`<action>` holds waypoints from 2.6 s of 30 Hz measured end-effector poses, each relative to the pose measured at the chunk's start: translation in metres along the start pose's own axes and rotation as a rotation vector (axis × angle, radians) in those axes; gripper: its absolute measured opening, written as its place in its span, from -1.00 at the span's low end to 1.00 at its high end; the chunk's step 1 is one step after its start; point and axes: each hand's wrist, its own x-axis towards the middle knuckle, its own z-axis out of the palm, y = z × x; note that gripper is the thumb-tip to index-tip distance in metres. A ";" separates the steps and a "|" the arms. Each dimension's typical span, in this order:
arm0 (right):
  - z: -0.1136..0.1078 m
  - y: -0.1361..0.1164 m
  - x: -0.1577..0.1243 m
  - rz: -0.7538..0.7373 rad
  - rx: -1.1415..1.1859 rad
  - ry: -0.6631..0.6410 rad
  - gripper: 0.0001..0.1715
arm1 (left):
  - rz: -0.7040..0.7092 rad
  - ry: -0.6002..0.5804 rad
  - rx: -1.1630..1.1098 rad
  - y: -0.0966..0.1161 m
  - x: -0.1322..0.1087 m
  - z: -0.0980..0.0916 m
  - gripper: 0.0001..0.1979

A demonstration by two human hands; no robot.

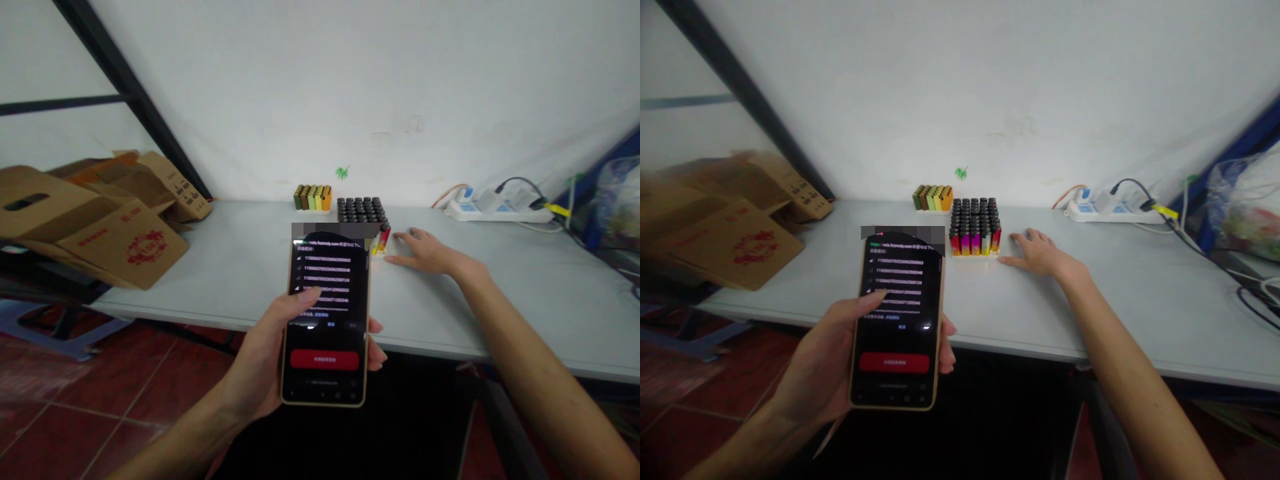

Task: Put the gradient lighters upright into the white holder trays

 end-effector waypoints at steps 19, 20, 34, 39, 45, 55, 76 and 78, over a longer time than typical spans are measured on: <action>0.003 -0.002 -0.001 0.019 0.036 0.037 0.10 | 0.107 0.092 0.163 -0.012 0.013 0.000 -0.70; 0.003 -0.002 -0.001 0.021 0.038 0.037 0.10 | 0.111 0.096 0.187 -0.012 0.014 0.000 -0.70; 0.001 -0.004 -0.003 0.022 0.033 0.047 0.08 | 0.139 0.071 0.038 -0.021 0.024 -0.015 -0.68; 0.002 -0.004 -0.003 0.003 0.017 0.045 0.06 | 0.168 0.187 0.000 -0.010 0.022 -0.026 -0.63; 0.002 -0.008 -0.003 -0.011 -0.004 0.037 0.04 | 0.300 0.481 0.036 0.024 0.032 -0.066 -0.57; -0.001 -0.011 -0.005 -0.005 0.009 0.031 0.00 | 0.322 0.550 -0.004 0.067 0.033 -0.147 -0.48; 0.002 -0.006 -0.005 -0.023 -0.006 0.038 -0.01 | 0.533 0.567 0.019 0.050 0.028 -0.168 -0.45; 0.002 -0.005 -0.004 -0.028 -0.003 0.044 -0.02 | 0.542 0.579 0.042 0.047 0.027 -0.169 -0.44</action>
